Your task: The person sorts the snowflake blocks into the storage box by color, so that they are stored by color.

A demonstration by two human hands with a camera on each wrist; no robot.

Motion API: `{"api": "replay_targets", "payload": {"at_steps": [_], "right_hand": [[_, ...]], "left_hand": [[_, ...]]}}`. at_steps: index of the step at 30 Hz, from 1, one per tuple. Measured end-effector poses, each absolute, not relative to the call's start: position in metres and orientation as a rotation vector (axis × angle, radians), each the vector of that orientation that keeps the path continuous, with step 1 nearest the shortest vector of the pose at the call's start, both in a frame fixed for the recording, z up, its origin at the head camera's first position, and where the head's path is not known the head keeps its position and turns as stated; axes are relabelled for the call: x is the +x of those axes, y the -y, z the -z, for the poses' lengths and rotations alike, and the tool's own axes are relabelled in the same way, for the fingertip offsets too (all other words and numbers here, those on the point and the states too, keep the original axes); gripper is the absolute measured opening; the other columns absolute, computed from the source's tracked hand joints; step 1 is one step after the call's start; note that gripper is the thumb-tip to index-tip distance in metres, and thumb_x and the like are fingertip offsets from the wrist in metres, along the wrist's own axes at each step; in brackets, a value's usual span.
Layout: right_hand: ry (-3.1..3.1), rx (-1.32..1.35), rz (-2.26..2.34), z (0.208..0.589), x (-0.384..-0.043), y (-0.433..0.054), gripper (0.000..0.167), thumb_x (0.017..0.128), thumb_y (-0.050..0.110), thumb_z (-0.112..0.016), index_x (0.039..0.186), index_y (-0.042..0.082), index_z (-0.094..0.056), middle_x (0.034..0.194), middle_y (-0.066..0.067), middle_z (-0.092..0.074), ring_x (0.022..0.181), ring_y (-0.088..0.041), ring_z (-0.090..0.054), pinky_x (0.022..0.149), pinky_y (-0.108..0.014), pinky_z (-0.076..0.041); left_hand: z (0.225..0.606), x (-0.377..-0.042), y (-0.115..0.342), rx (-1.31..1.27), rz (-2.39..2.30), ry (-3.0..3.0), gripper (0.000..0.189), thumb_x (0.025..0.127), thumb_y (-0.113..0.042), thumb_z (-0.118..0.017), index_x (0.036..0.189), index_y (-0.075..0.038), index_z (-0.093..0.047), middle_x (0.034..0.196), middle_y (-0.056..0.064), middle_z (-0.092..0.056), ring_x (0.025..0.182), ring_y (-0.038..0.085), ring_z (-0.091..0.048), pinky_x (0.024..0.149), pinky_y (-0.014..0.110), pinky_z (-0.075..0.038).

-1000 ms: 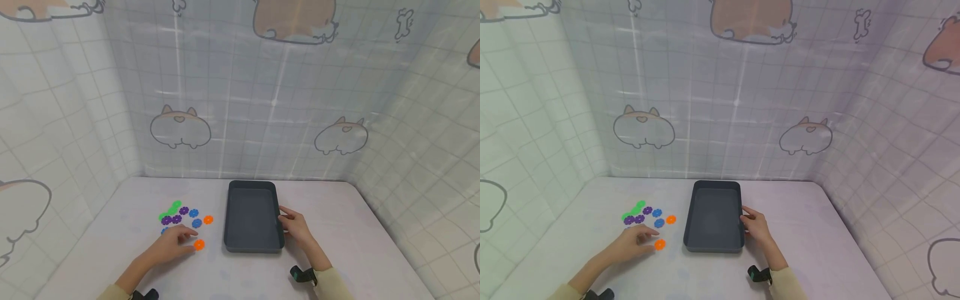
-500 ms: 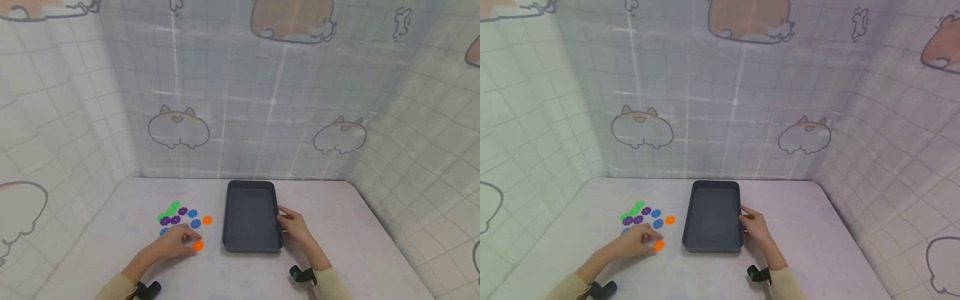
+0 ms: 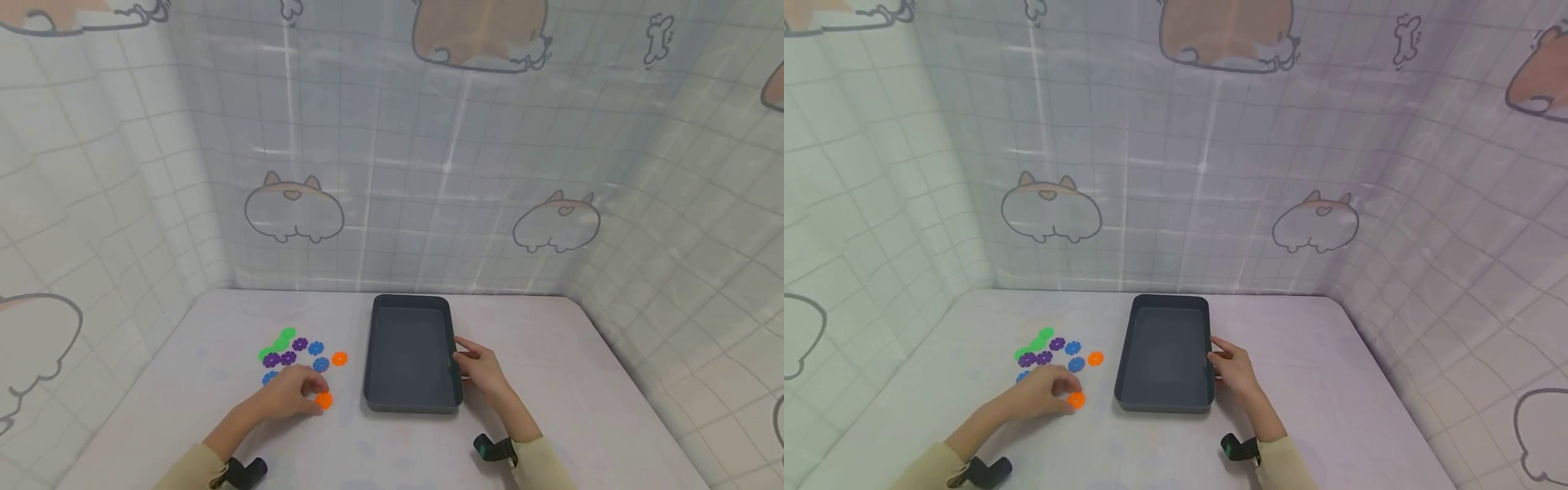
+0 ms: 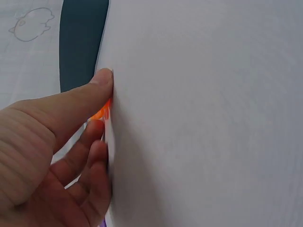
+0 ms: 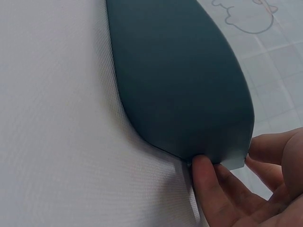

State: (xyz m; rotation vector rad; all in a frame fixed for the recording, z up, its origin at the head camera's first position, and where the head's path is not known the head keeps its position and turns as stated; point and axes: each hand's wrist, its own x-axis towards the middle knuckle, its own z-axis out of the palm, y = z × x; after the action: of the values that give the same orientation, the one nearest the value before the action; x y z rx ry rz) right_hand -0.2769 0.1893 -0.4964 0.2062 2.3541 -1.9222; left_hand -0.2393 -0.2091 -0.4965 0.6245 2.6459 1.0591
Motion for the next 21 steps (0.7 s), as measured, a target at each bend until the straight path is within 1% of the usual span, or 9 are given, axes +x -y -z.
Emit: {"api": "replay_targets", "payload": {"at_steps": [4, 7, 10, 13, 16, 21], "right_hand": [[-2.362, 0.211, 1.92, 0.499, -0.278, -0.191, 0.044, 0.095, 0.011, -0.061, 0.138, 0.011, -0.055, 0.117, -0.02, -0.06, 0.084, -0.024, -0.068, 0.066, -0.037, -0.058], [-2.366, 0.218, 1.916, 0.499, -0.279, -0.191, 0.044, 0.094, 0.012, -0.061, 0.138, 0.012, -0.056, 0.117, -0.019, -0.06, 0.085, -0.024, -0.068, 0.067, -0.036, -0.058], [-2.371, 0.221, 1.91, 0.5, -0.279, -0.191, 0.044, 0.094, 0.013, -0.062, 0.138, 0.012, -0.056, 0.118, -0.019, -0.06, 0.085, -0.024, -0.068, 0.068, -0.035, -0.058], [-2.369, 0.213, 1.914, 0.501, -0.28, -0.191, 0.044, 0.094, 0.013, -0.062, 0.138, 0.011, -0.056, 0.119, -0.02, -0.061, 0.083, -0.024, -0.068, 0.067, -0.035, -0.058], [-2.361, 0.206, 1.921, 0.501, -0.28, -0.191, 0.043, 0.094, 0.012, -0.062, 0.137, 0.01, -0.056, 0.118, -0.02, -0.061, 0.082, -0.024, -0.068, 0.066, -0.035, -0.057], [-2.368, 0.204, 1.915, 0.499, -0.279, -0.191, 0.043, 0.094, 0.012, -0.062, 0.137, 0.01, -0.057, 0.117, -0.019, -0.062, 0.081, -0.023, -0.068, 0.065, -0.035, -0.057]], "left_hand": [[0.498, -0.241, 0.207, 0.597, -1.138, -2.599, 0.024, 0.074, -0.013, -0.085, 0.093, -0.016, -0.071, 0.084, -0.007, -0.064, 0.076, 0.017, -0.059, 0.065, 0.024, -0.054], [0.499, -0.244, 0.207, 0.599, -1.194, -2.585, 0.02, 0.077, -0.01, -0.083, 0.092, -0.017, -0.073, 0.082, -0.007, -0.066, 0.075, 0.015, -0.06, 0.065, 0.025, -0.055], [0.5, -0.246, 0.207, 0.605, -1.269, -2.576, 0.015, 0.08, -0.01, -0.08, 0.093, -0.014, -0.075, 0.082, -0.006, -0.068, 0.075, 0.015, -0.061, 0.065, 0.026, -0.055], [0.499, -0.248, 0.203, 0.564, -1.355, -2.553, 0.014, 0.083, -0.012, -0.077, 0.097, -0.011, -0.076, 0.085, -0.003, -0.07, 0.076, 0.016, -0.063, 0.065, 0.027, -0.056], [0.499, -0.251, 0.197, 0.476, -1.456, -2.516, 0.018, 0.085, -0.014, -0.076, 0.102, -0.009, -0.076, 0.09, 0.001, -0.071, 0.079, 0.018, -0.064, 0.067, 0.028, -0.057], [0.492, -0.253, 0.185, 0.334, -1.59, -2.476, 0.022, 0.084, -0.016, -0.077, 0.105, -0.008, -0.075, 0.097, 0.005, -0.07, 0.082, 0.021, -0.064, 0.069, 0.029, -0.058]]}}
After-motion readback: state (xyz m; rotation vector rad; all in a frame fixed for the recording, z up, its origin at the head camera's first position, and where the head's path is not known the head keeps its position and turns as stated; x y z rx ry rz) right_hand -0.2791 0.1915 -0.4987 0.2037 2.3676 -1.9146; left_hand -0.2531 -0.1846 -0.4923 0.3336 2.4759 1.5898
